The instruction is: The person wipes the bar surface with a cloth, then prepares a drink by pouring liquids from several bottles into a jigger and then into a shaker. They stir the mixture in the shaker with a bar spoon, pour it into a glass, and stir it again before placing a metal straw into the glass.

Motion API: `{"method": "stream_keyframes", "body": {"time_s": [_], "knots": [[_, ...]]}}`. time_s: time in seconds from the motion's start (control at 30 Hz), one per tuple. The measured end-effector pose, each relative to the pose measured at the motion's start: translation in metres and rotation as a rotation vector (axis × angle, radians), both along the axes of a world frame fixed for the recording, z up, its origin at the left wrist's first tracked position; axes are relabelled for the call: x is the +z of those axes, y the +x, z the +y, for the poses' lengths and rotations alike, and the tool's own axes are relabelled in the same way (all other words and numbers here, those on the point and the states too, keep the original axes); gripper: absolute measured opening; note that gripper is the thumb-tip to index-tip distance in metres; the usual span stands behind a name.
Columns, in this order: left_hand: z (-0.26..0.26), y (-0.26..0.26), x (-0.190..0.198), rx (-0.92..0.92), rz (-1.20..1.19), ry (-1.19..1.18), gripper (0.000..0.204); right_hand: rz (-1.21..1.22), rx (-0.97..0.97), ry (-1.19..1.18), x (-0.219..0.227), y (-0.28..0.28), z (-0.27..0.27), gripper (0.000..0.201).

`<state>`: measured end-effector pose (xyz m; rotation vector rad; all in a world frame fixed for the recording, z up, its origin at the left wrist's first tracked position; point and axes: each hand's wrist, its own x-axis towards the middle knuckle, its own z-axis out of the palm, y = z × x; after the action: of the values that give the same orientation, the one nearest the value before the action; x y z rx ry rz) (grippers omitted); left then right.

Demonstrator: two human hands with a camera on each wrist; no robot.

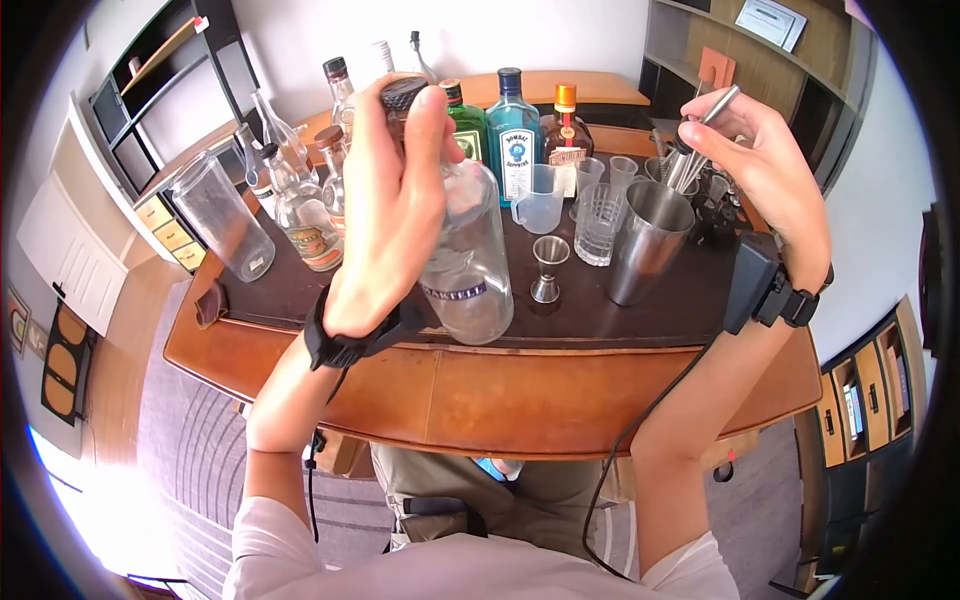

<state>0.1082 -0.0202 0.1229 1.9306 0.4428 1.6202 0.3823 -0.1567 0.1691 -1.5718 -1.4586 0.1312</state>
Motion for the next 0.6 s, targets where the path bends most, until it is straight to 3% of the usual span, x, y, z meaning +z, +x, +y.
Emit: {"method": "stream_keyframes", "body": {"time_s": [0.3, 0.6], "knots": [[0.034, 0.026, -0.022, 0.102, 0.071, -0.053, 0.032, -0.043, 0.054, -0.012, -0.001, -0.012, 0.016, 0.024], [0.04, 0.026, -0.018, 0.023, 0.01, -0.185, 0.048, -0.09, 0.07, 0.121, 0.0, -0.035, 0.039, 0.021]]}}
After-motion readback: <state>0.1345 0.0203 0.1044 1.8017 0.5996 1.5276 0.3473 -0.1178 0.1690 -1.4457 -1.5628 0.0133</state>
